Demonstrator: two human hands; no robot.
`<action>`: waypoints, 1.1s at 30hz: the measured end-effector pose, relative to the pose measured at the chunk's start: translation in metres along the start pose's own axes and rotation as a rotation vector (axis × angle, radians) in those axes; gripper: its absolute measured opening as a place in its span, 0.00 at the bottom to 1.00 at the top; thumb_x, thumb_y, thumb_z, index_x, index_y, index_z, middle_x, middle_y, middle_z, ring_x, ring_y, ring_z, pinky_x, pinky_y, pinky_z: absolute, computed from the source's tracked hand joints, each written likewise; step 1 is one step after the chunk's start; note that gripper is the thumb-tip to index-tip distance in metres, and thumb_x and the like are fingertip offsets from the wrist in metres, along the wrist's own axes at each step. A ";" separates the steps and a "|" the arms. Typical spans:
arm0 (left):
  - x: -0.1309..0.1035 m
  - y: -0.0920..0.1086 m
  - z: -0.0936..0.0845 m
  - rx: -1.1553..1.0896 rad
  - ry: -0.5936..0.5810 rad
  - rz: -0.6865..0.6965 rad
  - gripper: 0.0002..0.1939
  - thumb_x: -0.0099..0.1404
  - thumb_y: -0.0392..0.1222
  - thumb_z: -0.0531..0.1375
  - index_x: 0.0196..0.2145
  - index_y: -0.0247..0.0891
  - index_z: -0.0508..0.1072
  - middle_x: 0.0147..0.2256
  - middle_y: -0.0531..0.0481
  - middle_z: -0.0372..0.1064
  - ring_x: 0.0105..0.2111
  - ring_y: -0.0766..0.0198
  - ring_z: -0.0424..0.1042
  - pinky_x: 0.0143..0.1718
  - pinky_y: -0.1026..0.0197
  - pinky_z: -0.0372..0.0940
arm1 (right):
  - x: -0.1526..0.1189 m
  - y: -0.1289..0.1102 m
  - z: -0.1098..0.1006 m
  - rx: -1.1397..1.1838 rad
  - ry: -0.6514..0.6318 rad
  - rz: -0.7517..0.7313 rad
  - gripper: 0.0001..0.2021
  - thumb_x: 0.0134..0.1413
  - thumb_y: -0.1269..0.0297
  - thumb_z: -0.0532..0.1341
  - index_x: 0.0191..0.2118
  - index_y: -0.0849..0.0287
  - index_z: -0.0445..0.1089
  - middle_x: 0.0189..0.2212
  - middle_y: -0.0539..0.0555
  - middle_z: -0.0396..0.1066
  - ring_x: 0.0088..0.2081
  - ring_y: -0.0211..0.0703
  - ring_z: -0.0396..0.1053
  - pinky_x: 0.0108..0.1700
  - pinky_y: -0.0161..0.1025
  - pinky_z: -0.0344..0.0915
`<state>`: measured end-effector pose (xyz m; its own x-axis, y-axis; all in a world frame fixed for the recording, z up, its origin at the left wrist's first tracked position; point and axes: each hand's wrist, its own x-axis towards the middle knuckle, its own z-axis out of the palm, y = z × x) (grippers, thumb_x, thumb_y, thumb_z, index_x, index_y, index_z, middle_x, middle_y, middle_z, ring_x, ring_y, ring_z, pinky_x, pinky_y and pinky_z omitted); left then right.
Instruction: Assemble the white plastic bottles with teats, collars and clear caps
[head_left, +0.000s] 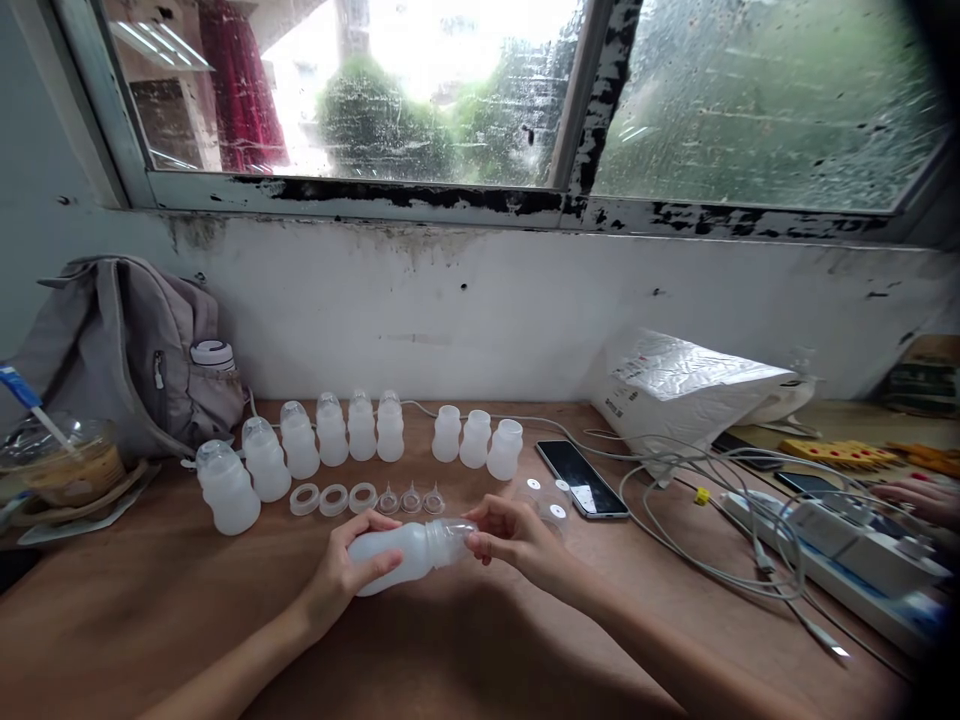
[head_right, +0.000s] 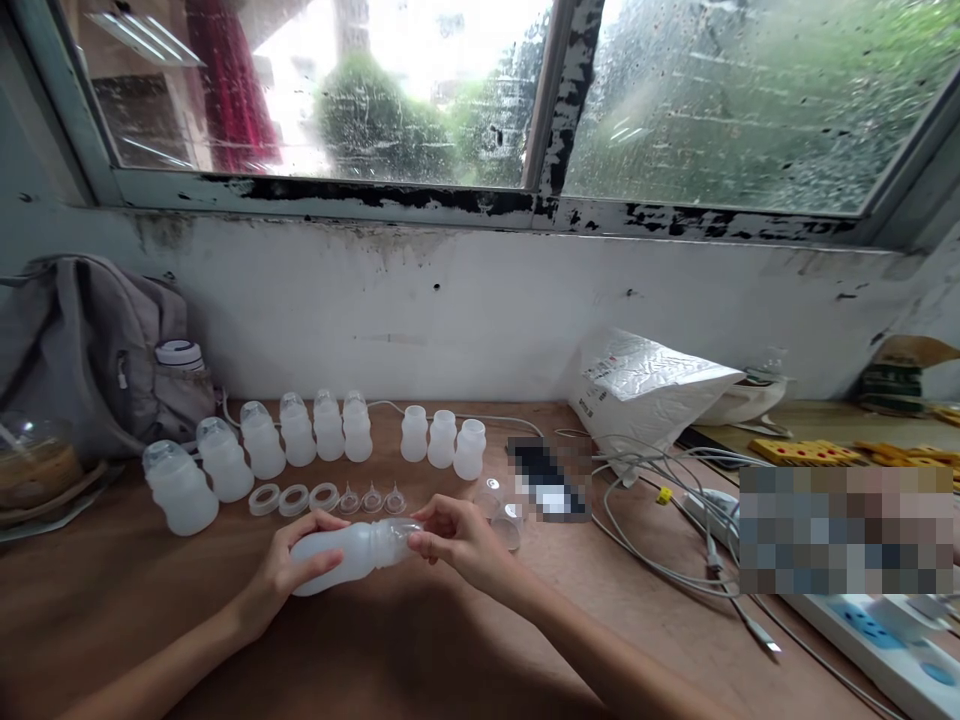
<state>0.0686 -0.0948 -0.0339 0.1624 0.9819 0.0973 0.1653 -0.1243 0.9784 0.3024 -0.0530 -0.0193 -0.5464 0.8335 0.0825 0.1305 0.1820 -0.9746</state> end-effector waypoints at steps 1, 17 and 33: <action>0.000 0.000 0.000 0.009 0.006 0.010 0.16 0.50 0.49 0.60 0.32 0.35 0.66 0.29 0.49 0.66 0.29 0.63 0.64 0.28 0.65 0.59 | -0.001 0.001 0.002 0.019 0.003 0.003 0.14 0.44 0.56 0.61 0.33 0.62 0.64 0.22 0.49 0.65 0.24 0.34 0.62 0.26 0.33 0.59; -0.014 0.001 0.010 0.080 -0.032 0.061 0.18 0.47 0.51 0.60 0.31 0.36 0.64 0.31 0.49 0.66 0.27 0.65 0.64 0.27 0.65 0.59 | -0.027 0.028 0.024 -0.027 0.122 -0.105 0.11 0.56 0.55 0.49 0.31 0.57 0.54 0.20 0.44 0.54 0.16 0.29 0.54 0.18 0.29 0.51; -0.008 0.005 0.007 -0.025 -0.011 0.002 0.16 0.45 0.48 0.61 0.28 0.35 0.65 0.28 0.50 0.66 0.25 0.65 0.62 0.25 0.66 0.57 | -0.027 0.025 0.024 -0.154 0.142 -0.149 0.11 0.56 0.56 0.49 0.35 0.58 0.60 0.23 0.50 0.65 0.22 0.35 0.65 0.23 0.32 0.61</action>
<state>0.0745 -0.1045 -0.0313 0.1734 0.9800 0.0979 0.1403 -0.1229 0.9824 0.3003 -0.0830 -0.0512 -0.4490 0.8543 0.2618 0.1872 0.3764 -0.9073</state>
